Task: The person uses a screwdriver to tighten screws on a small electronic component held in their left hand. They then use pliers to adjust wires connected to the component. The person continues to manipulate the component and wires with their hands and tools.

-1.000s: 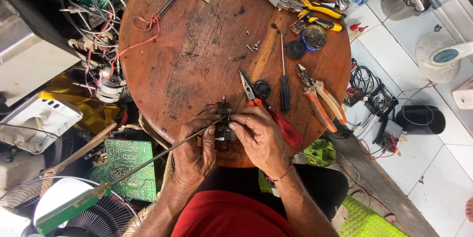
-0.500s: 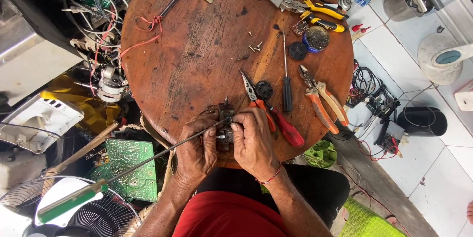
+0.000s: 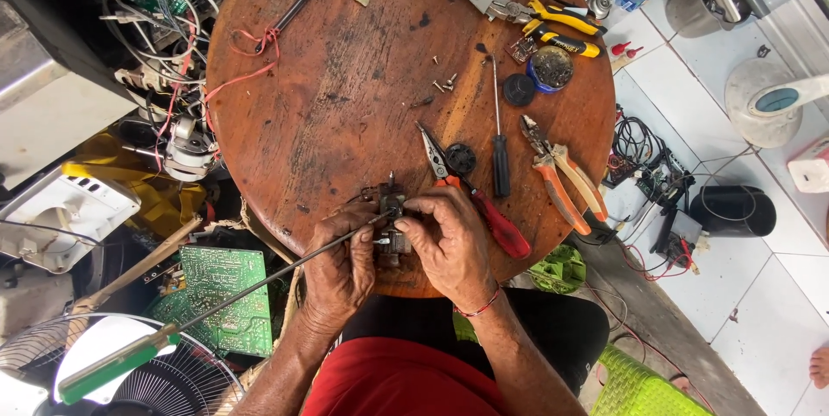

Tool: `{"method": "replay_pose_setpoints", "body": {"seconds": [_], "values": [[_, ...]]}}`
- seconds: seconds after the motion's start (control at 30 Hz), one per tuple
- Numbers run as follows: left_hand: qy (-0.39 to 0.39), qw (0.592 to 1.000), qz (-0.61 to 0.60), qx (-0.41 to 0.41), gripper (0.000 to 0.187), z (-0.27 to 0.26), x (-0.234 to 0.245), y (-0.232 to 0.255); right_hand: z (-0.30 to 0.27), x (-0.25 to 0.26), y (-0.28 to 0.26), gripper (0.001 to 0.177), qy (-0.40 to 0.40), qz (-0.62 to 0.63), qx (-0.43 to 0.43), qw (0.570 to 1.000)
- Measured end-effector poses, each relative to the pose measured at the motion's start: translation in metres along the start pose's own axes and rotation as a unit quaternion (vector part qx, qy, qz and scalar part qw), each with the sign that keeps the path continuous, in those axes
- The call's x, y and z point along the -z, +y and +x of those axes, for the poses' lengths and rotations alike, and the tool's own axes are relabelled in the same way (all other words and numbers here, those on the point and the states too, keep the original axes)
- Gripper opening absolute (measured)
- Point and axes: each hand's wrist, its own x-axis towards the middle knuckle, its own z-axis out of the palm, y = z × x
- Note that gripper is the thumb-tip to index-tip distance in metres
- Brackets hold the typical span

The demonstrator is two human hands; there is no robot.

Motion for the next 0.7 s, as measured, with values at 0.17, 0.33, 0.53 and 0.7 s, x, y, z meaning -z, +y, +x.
{"method": "replay_pose_setpoints", "body": {"seconds": [0.17, 0.33, 0.53, 0.7], "values": [[0.004, 1.0, -0.011, -0.012, 0.006, -0.008, 0.004, -0.01, 0.003, 0.001, -0.007, 0.021, 0.011, -0.013, -0.001, 1.0], [-0.016, 0.997, -0.061, 0.053, 0.008, -0.011, 0.014, -0.003, -0.001, 0.002, -0.002, 0.036, -0.067, -0.124, 0.054, 0.989], [0.006, 0.994, -0.105, 0.024, 0.012, -0.007, 0.004, -0.002, 0.016, 0.016, -0.013, 0.043, -0.101, -0.114, 0.051, 0.987], [0.025, 0.999, -0.021, -0.026, 0.011, 0.001, -0.001, 0.002, 0.017, 0.019, -0.016, 0.031, -0.077, -0.106, 0.073, 0.989]]}}
